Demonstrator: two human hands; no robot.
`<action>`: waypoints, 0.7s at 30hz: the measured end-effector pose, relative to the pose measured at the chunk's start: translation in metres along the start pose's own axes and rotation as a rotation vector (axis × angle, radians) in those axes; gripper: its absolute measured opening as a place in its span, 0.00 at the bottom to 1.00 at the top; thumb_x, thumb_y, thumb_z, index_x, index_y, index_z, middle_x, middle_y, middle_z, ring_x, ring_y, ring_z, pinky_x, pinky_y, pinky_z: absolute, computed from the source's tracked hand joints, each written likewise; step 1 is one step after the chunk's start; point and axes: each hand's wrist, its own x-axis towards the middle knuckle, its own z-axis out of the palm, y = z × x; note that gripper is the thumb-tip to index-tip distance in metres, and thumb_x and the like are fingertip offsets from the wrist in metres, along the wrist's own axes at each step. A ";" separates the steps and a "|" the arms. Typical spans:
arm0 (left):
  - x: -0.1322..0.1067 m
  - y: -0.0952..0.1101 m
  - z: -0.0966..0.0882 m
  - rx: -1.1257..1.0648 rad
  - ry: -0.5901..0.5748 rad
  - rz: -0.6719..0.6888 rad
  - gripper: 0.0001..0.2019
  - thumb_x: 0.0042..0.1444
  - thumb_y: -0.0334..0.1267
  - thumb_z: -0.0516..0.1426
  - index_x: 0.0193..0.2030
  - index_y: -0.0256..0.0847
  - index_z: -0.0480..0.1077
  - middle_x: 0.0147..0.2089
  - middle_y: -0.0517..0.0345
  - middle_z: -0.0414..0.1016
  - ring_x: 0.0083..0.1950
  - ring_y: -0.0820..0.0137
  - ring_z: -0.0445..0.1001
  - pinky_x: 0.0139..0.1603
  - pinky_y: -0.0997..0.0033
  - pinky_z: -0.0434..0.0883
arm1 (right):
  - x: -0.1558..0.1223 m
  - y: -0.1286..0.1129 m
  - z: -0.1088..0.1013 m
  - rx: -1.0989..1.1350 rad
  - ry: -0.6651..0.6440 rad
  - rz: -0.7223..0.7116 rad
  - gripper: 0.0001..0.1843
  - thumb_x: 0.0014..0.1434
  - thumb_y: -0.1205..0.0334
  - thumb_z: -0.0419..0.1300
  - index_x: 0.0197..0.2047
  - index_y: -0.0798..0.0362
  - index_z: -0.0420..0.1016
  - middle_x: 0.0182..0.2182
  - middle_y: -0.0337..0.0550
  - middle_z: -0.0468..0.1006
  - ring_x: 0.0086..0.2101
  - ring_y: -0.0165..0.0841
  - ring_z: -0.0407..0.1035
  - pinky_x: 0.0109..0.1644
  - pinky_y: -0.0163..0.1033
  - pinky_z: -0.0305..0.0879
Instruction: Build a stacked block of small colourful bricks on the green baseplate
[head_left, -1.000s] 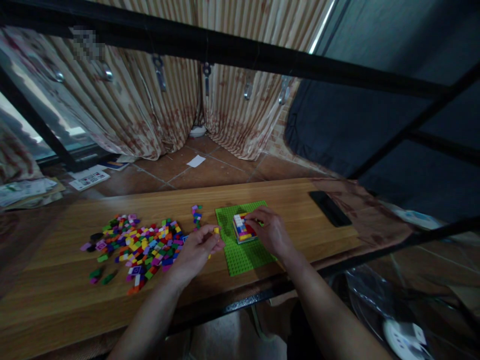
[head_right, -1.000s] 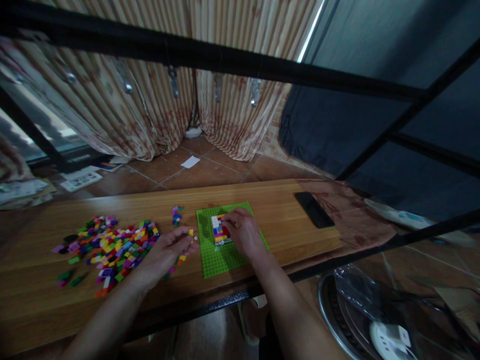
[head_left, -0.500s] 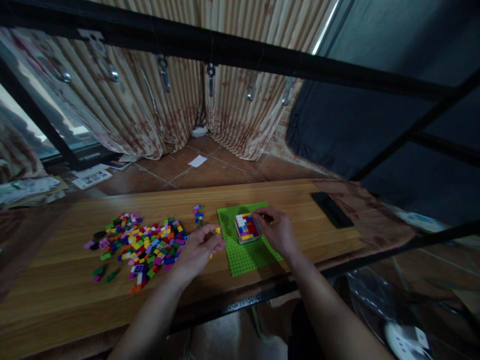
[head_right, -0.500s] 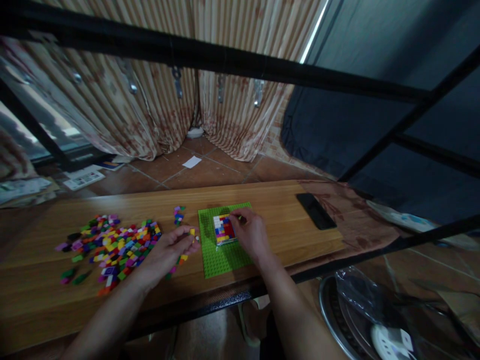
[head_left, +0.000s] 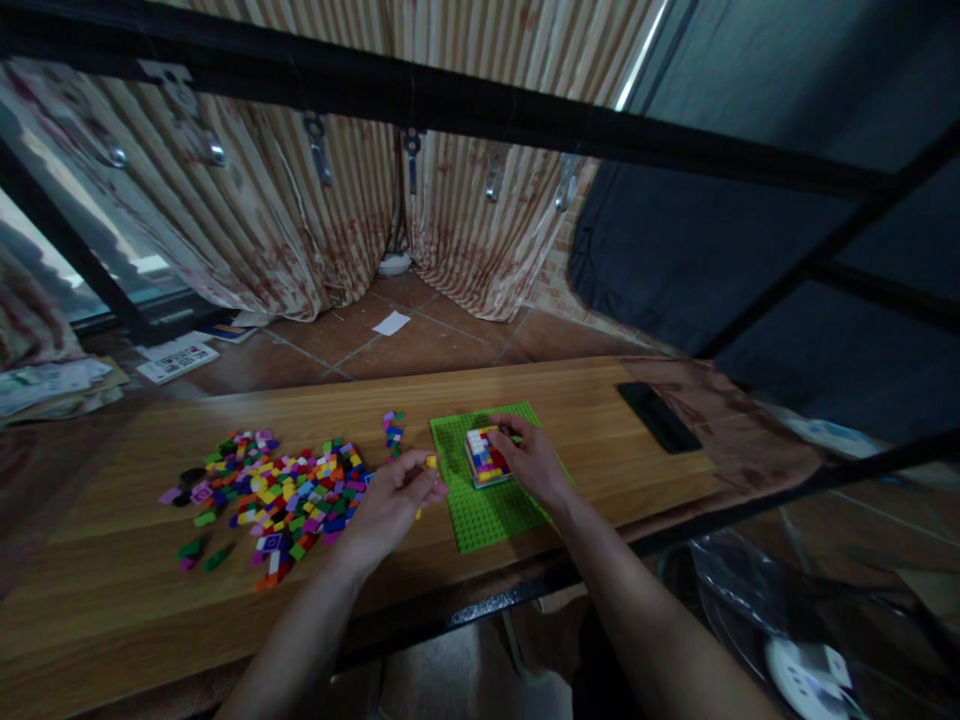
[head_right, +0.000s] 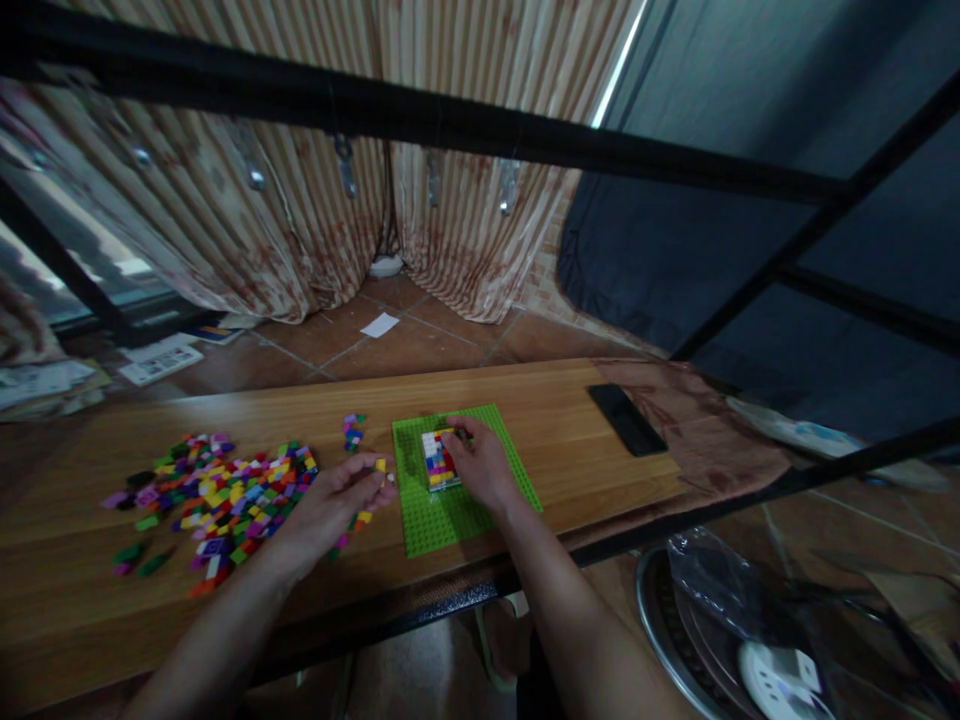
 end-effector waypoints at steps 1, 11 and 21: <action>0.000 0.000 0.000 0.001 -0.002 0.003 0.18 0.47 0.50 0.61 0.40 0.40 0.71 0.30 0.57 0.77 0.34 0.67 0.76 0.38 0.70 0.69 | 0.000 0.000 0.001 0.027 -0.002 0.021 0.20 0.53 0.52 0.59 0.46 0.54 0.75 0.36 0.43 0.78 0.33 0.32 0.73 0.38 0.39 0.72; -0.002 0.001 0.001 -0.004 -0.005 -0.002 0.17 0.48 0.49 0.60 0.39 0.39 0.71 0.29 0.57 0.77 0.34 0.68 0.75 0.38 0.69 0.70 | -0.004 -0.011 0.009 0.347 0.050 0.165 0.20 0.42 0.53 0.66 0.38 0.54 0.77 0.25 0.35 0.76 0.24 0.28 0.69 0.30 0.35 0.68; 0.000 -0.003 -0.001 -0.021 -0.024 0.006 0.21 0.47 0.52 0.61 0.42 0.38 0.70 0.33 0.55 0.78 0.35 0.68 0.75 0.40 0.69 0.69 | -0.006 -0.016 0.006 0.596 0.046 0.251 0.23 0.34 0.51 0.72 0.34 0.54 0.78 0.25 0.37 0.79 0.25 0.29 0.70 0.33 0.37 0.67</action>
